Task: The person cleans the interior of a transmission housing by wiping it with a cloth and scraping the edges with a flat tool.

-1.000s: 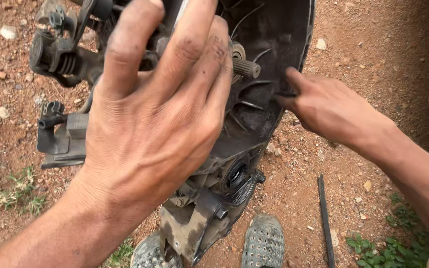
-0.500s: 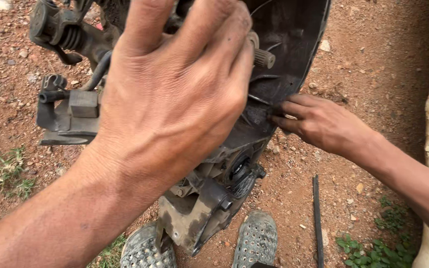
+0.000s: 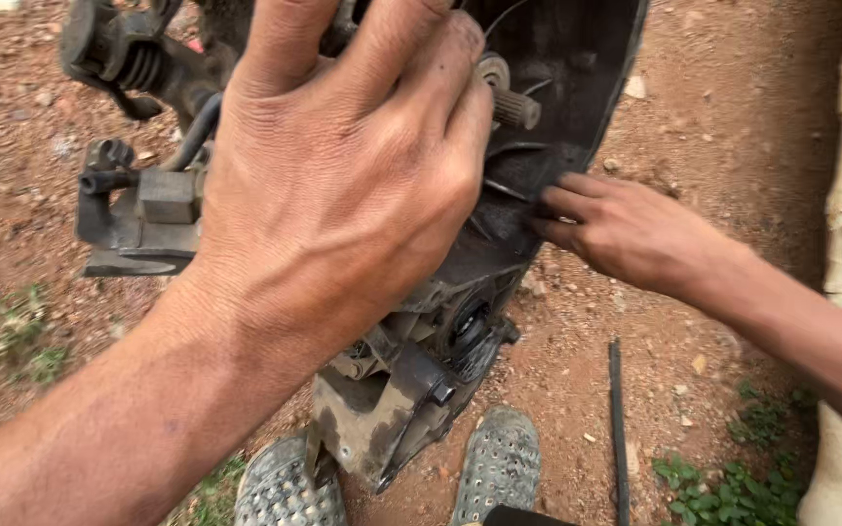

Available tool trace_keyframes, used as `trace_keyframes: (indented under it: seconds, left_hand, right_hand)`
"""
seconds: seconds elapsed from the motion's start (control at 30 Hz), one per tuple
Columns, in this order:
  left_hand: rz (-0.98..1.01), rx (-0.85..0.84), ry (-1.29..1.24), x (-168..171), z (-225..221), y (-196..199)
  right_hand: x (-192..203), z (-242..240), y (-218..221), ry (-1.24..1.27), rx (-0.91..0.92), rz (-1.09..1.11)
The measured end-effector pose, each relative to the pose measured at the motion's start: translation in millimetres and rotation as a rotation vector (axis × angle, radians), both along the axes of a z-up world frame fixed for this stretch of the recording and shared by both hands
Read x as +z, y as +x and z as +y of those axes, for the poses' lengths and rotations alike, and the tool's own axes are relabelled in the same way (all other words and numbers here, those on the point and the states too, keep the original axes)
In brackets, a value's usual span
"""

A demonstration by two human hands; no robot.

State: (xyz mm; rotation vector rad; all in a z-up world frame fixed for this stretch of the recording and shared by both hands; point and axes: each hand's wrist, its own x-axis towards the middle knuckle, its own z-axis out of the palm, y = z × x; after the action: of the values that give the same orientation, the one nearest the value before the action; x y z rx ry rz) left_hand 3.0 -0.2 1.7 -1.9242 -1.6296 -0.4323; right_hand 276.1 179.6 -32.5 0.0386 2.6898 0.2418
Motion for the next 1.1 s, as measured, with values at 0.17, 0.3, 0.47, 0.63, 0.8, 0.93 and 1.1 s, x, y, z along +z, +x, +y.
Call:
trace_keyframes:
  seconds: [0.17, 0.3, 0.47, 0.63, 0.8, 0.93, 1.1]
  left_hand:
    - [-0.008, -0.008, 0.003, -7.1, 2.8, -1.8]
    - [-0.018, 0.003, 0.011, -10.0, 6.2, -3.7]
    - [-0.016, 0.01, 0.018, -14.3, 4.0, -2.4]
    - [-0.004, 0.031, 0.025, -9.7, 7.1, 2.6]
    - [0.016, 0.04, 0.034, -8.8, 3.8, 1.6]
    - [-0.01, 0.039, 0.061, -11.2, 1.6, 1.3]
    - [-0.02, 0.028, 0.067, -6.8, 5.6, 1.3]
  right_hand:
    - [36.3, -1.9, -37.0, -0.27, -1.118, -0.027]
    - [52.4, 7.4, -50.9, -0.107, -1.189, 0.21]
    - [32.3, 10.0, -48.7, -0.126, -1.212, 0.386]
    - [8.6, 16.4, -42.1, -0.12, -0.957, 0.405]
    - [-5.7, 18.4, -32.6, -0.112, -0.911, 0.389]
    - [-13.0, 16.7, -38.8, -0.026, -0.804, 0.442]
    - [-10.8, 28.7, -43.9, -0.057, -0.761, 0.545]
